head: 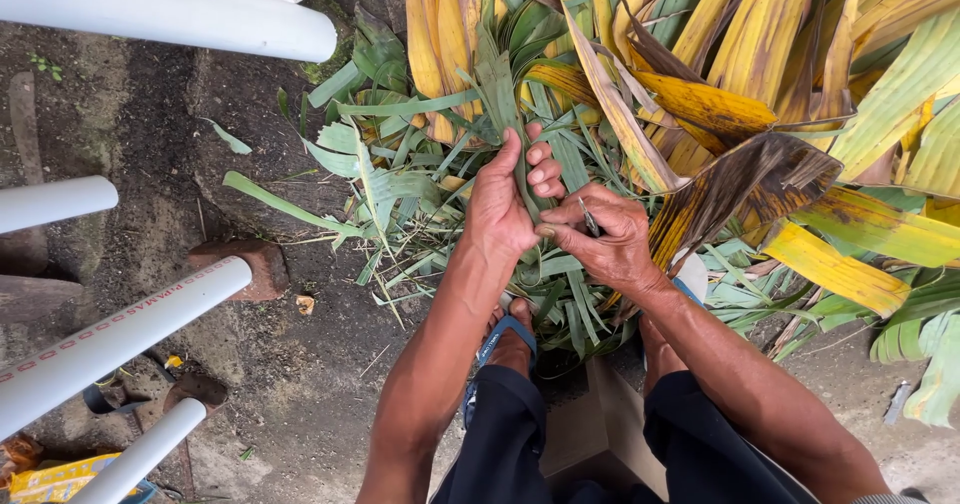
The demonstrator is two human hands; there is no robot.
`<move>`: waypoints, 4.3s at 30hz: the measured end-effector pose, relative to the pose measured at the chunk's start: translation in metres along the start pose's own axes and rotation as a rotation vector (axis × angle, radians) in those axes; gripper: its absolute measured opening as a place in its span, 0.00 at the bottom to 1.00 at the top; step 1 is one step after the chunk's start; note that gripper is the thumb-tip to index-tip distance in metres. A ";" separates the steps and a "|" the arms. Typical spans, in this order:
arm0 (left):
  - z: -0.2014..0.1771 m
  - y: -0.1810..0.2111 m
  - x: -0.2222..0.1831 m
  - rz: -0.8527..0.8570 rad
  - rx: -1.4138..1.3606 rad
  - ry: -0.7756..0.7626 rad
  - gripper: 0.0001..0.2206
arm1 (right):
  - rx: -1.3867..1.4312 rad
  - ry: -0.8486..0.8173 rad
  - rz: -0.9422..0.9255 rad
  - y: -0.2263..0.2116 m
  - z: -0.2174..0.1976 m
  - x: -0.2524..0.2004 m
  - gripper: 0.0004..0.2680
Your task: Cutting banana leaves into strips and folding them into small bundles.
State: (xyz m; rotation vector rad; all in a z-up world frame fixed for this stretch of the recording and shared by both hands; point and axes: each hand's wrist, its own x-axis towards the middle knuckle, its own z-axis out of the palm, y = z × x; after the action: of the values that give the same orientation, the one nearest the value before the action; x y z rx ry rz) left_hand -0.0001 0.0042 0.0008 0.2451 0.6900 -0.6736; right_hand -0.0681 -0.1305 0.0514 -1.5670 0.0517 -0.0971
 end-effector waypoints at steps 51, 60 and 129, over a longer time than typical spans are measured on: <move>0.008 -0.018 0.006 0.385 0.250 0.294 0.13 | -0.083 0.155 0.468 0.046 -0.002 -0.029 0.02; -0.012 -0.007 0.011 0.272 0.135 0.201 0.12 | -0.238 0.078 0.200 0.039 -0.003 -0.036 0.08; 0.025 0.048 -0.063 0.006 1.133 0.086 0.20 | 0.095 -0.216 0.425 0.008 -0.032 0.022 0.07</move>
State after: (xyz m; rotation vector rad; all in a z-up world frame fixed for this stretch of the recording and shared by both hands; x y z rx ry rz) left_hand 0.0072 0.0611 0.0612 1.3204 0.3188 -0.9997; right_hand -0.0494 -0.1643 0.0441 -1.4328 0.2049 0.3977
